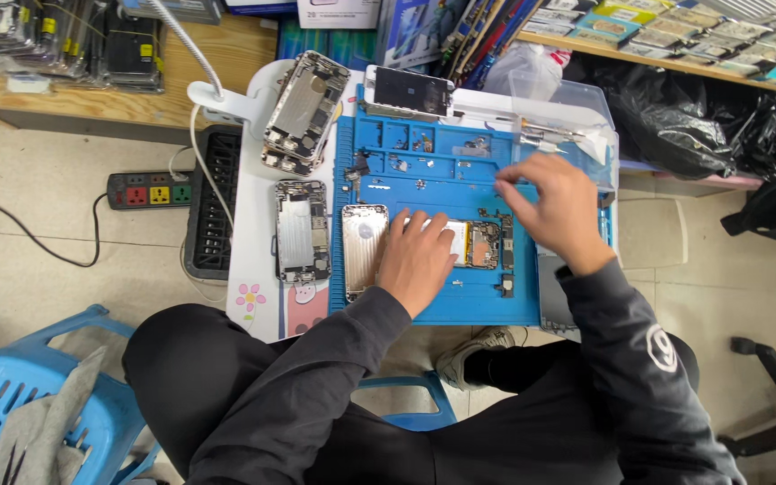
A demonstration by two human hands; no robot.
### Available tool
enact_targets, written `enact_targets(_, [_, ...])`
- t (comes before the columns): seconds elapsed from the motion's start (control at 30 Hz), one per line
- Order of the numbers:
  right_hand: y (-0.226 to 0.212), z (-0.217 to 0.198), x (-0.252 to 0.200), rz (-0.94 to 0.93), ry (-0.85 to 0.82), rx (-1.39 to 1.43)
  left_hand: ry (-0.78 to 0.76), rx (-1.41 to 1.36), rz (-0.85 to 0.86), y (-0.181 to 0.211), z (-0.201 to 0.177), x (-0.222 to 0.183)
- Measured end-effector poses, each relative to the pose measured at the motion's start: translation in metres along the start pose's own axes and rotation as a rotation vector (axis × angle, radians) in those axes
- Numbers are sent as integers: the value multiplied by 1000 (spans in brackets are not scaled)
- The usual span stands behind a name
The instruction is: The person uses a screwdriver to remove screws from a smartphone's internal components on a blue work mat. They then use a plastic pry tool to separate the screen from the phone's frame and lift the display assembly.
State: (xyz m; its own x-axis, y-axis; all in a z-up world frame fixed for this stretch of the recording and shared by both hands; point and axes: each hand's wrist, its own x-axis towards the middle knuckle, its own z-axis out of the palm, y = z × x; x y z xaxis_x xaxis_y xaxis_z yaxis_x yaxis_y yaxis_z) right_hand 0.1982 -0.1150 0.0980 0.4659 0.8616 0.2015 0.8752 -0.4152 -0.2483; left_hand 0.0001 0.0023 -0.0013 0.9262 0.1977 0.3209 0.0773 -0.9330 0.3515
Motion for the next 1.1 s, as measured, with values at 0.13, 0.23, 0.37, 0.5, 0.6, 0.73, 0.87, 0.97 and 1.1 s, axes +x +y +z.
enact_targets(0.13, [0,-16,-47,47,-33,54,-14,-15,18,-1,4,-1])
enact_targets(0.23, [-6,-14,-71,83,-83,109,-24,-4,13,0,6,-4])
enact_targets(0.37, [-6,-6,-78,-21,-172,-44,6,9,22,-2,4,2])
enact_targets(0.5, [-18,-8,-80,-73,-217,-53,-3,30,20,0,-1,1])
enact_targets(0.6, [-19,-7,-82,-74,-217,-92,-16,24,26,-1,-1,2])
enact_targets(0.73, [-8,1,-81,-12,-162,-114,-5,27,28,1,-3,2])
enact_targets(0.87, [-5,5,-80,-16,-136,-106,-18,20,15,1,-5,2])
enact_targets(0.97, [-12,8,-77,-20,-101,-128,-22,16,11,2,-3,0])
enact_targets(1.1, [-20,10,-70,-24,-86,-227,-17,19,16,1,-4,1])
